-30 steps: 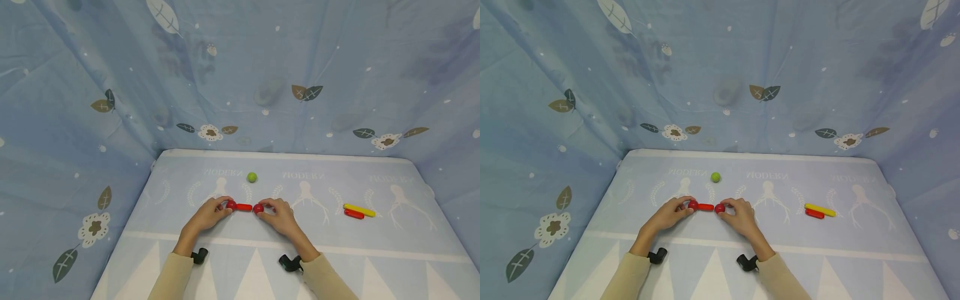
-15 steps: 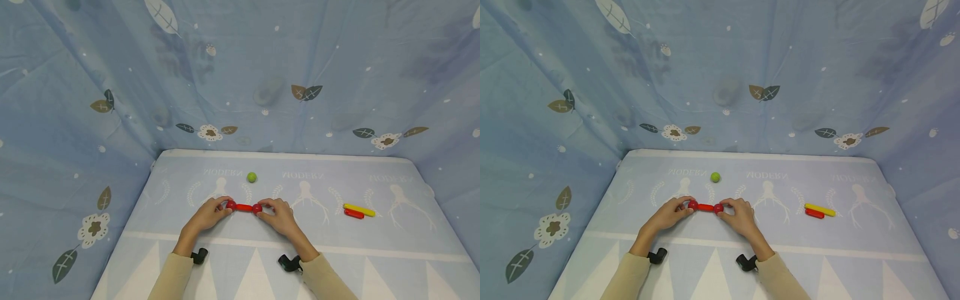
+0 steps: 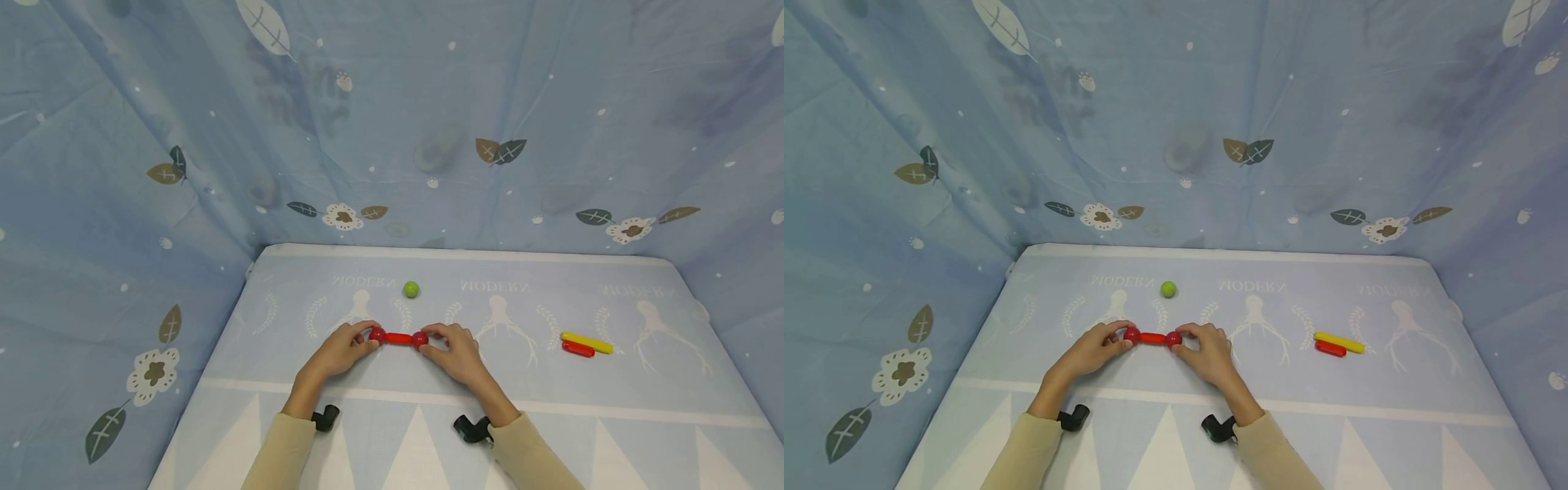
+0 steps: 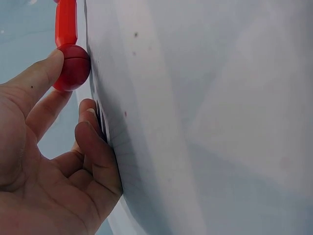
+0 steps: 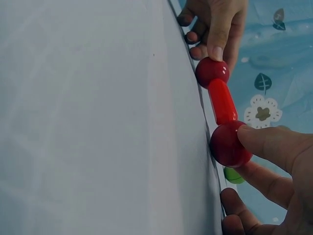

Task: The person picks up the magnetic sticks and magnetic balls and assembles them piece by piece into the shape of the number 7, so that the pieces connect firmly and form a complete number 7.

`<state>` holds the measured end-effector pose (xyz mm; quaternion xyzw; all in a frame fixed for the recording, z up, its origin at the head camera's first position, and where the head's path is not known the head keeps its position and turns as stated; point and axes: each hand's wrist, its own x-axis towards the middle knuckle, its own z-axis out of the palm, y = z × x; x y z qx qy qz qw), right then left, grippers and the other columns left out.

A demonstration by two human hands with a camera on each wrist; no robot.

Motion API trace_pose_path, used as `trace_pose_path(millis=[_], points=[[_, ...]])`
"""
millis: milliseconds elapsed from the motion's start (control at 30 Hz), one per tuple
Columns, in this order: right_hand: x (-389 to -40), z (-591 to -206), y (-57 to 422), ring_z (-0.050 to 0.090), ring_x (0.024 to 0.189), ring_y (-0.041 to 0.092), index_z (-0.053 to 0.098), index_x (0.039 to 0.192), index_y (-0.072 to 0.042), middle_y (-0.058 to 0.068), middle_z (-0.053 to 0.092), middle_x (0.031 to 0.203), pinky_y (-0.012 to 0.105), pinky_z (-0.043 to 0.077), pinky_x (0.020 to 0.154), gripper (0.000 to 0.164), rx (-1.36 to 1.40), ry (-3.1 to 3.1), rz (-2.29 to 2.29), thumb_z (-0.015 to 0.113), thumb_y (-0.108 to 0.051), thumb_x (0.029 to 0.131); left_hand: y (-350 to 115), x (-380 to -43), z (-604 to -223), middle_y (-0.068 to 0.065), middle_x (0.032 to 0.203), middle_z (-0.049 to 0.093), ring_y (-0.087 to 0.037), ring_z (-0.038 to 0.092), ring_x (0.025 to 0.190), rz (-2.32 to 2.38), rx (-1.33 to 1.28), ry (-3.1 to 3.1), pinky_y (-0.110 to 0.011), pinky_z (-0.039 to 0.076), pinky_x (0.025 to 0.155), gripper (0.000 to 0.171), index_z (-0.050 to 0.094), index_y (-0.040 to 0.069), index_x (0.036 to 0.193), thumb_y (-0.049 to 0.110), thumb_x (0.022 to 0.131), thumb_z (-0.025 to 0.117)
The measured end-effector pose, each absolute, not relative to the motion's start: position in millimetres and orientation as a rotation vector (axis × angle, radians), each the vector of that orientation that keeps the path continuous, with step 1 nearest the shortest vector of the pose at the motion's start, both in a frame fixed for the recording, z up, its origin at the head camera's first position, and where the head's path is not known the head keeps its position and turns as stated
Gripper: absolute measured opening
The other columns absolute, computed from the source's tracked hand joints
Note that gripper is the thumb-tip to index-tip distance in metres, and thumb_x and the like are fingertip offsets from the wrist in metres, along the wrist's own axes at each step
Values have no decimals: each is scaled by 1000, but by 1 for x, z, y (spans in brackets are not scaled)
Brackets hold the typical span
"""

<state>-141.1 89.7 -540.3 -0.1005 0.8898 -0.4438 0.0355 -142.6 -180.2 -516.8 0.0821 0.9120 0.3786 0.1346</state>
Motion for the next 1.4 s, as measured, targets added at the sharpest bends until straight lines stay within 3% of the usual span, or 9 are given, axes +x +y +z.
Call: trace_pose_path(millis=[200, 567, 1400], points=[[-142, -539, 90, 50, 88, 20, 73, 116, -19, -1, 63, 100, 41, 35, 76, 33, -302, 2721, -1364, 80, -28, 86, -181, -143, -516, -2, 86, 51, -19, 47, 76, 1094, 235, 2639, -34, 40, 65, 40, 65, 20, 133, 28, 95, 71], [-136, -527, 112, 55, 88, 20, 69, 122, -15, 5, 62, 106, 36, 47, 74, 35, -228, 2611, -1532, 78, -18, 89, -181, -143, -518, -3, 87, 51, -19, 48, 77, 1078, 220, 2636, -33, 41, 64, 41, 63, 21, 134, 29, 95, 71], [-93, -505, 243, 52, 97, 23, 63, 133, -10, 14, 63, 118, 34, 44, 73, 43, 100, 2840, -1344, 66, -36, 98, -181, -142, -518, -3, 87, 52, -19, 48, 78, 1071, 226, 2642, -34, 40, 64, 37, 65, 22, 131, 29, 95, 71]])
